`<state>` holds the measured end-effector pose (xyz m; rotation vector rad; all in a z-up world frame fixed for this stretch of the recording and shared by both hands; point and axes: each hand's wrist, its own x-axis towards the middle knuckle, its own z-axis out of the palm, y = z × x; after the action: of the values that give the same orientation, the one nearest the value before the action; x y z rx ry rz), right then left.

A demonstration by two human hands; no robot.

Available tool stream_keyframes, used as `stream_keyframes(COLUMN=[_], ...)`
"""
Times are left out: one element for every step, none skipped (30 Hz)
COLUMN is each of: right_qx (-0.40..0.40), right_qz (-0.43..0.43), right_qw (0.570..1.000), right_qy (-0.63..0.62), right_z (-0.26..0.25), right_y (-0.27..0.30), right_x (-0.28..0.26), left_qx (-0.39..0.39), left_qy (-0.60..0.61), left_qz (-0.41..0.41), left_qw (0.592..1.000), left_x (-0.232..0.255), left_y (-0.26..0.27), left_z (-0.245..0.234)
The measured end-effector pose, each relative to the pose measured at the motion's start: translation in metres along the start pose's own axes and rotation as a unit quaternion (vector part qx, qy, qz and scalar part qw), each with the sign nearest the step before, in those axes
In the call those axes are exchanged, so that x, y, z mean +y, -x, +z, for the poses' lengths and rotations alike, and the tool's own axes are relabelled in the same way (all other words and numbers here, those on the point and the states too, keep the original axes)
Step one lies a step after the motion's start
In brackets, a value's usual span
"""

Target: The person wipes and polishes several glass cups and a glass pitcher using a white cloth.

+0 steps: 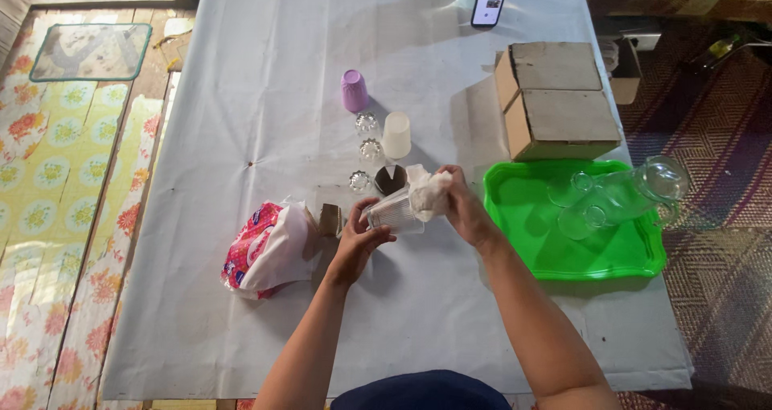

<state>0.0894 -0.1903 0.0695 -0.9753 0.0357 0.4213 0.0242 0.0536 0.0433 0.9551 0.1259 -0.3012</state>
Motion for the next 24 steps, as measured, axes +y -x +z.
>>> stream_keyframes(right_qx=[-0.023, -0.047, -0.046, -0.035, -0.024, -0.023, 0.000, 0.023, 0.023, -0.005, -0.033, -0.030, -0.057, -0.085, -0.084, -0.138, -0.188, -0.187, -0.159, -0.129, -0.127, -0.098, -0.069, -0.070], right_qz=[-0.006, -0.013, -0.016, -0.005, 0.007, 0.005, 0.043, 0.081, 0.079, 0.096, 0.114, 0.113, 0.120, 0.125, 0.122, 0.066, 0.009, 0.008, 0.000, -0.008, -0.010, -0.009, -0.007, -0.007], right_qw=[0.997, 0.987, 0.987, 0.986, 0.986, 0.985, 0.987, 0.987, 0.987, 0.992, 0.992, 0.993, 0.989, 0.983, 0.984, 0.962, 0.919, 0.919, 0.897, 0.869, 0.869, 0.896, 0.920, 0.920], right_qy=[0.077, 0.155, 0.155, 0.161, 0.168, 0.168, 0.153, 0.137, 0.137, 0.084, 0.031, 0.031, 0.066, 0.103, 0.103, 0.227, 0.346, 0.346, 0.413, 0.478, 0.478, 0.433, 0.386, 0.386], right_z=[-0.004, -0.008, -0.012, -0.013, -0.012, -0.012, -0.013, -0.011, -0.006, -0.002, 0.001, 0.002, 0.002, 0.003, 0.006, 0.009, 0.012, 0.015, 0.017, 0.015, 0.011, 0.005, 0.000, -0.005], right_y=[0.003, 0.004, 0.005, 0.007, 0.010, 0.016, 0.024, 0.031, 0.034, 0.039, 0.044, 0.049, 0.055, 0.059, 0.064, 0.069, 0.073, 0.076, 0.079, 0.080, 0.080, 0.078, 0.078, 0.078], right_x=[0.006, 0.009, 0.010, 0.011, 0.010, 0.006, 0.000, -0.005, -0.007, -0.007, -0.010, -0.014, -0.018, -0.023, -0.026, -0.027, -0.028, -0.025, -0.021, -0.019, -0.020, -0.022, -0.024, -0.027], left_qx=[-0.002, -0.010, -0.018, -0.019, -0.013, -0.008, -0.010, -0.007, -0.003, -0.006, -0.039, -0.072, -0.074, -0.057, -0.040, -0.042, 0.009, 0.060, 0.058, 0.075, 0.092, 0.092, 0.035, -0.023], left_qy=[-0.002, 0.012, 0.025, 0.025, 0.002, -0.022, -0.023, -0.042, -0.061, -0.061, -0.078, -0.093, -0.093, -0.145, -0.196, -0.197, -0.252, -0.305, -0.306, -0.318, -0.330, -0.331, -0.206, -0.078], left_qz=[-0.001, 0.008, 0.016, 0.016, 0.011, 0.006, 0.007, -0.008, -0.023, -0.023, -0.022, -0.024, -0.026, -0.038, -0.050, -0.049, -0.067, -0.087, -0.087, -0.106, -0.125, -0.123, -0.092, -0.064], left_qw=[1.000, 1.000, 0.999, 0.999, 1.000, 1.000, 1.000, 0.999, 0.998, 0.998, 0.996, 0.993, 0.993, 0.987, 0.979, 0.978, 0.965, 0.946, 0.946, 0.939, 0.931, 0.931, 0.974, 0.995], left_x=[-0.002, -0.005, -0.006, -0.006, -0.004, -0.002, -0.001, 0.000, 0.001, 0.001, 0.000, -0.003, -0.007, -0.009, -0.014, -0.021, -0.030, -0.038, -0.045, -0.048, -0.047, -0.045, -0.041, -0.035], left_y=[0.001, 0.000, -0.001, 0.000, 0.001, 0.000, 0.001, 0.001, 0.002, 0.001, 0.000, -0.002, -0.006, -0.011, -0.016, -0.022, -0.030, -0.034, -0.037, -0.041, -0.042, -0.041, -0.036, -0.028], left_z=[0.003, 0.005, 0.008, 0.010, 0.011, 0.014, 0.019, 0.025, 0.031, 0.038, 0.044, 0.049, 0.051, 0.050, 0.048, 0.047, 0.047, 0.047, 0.047, 0.050, 0.056, 0.065, 0.075, 0.084])
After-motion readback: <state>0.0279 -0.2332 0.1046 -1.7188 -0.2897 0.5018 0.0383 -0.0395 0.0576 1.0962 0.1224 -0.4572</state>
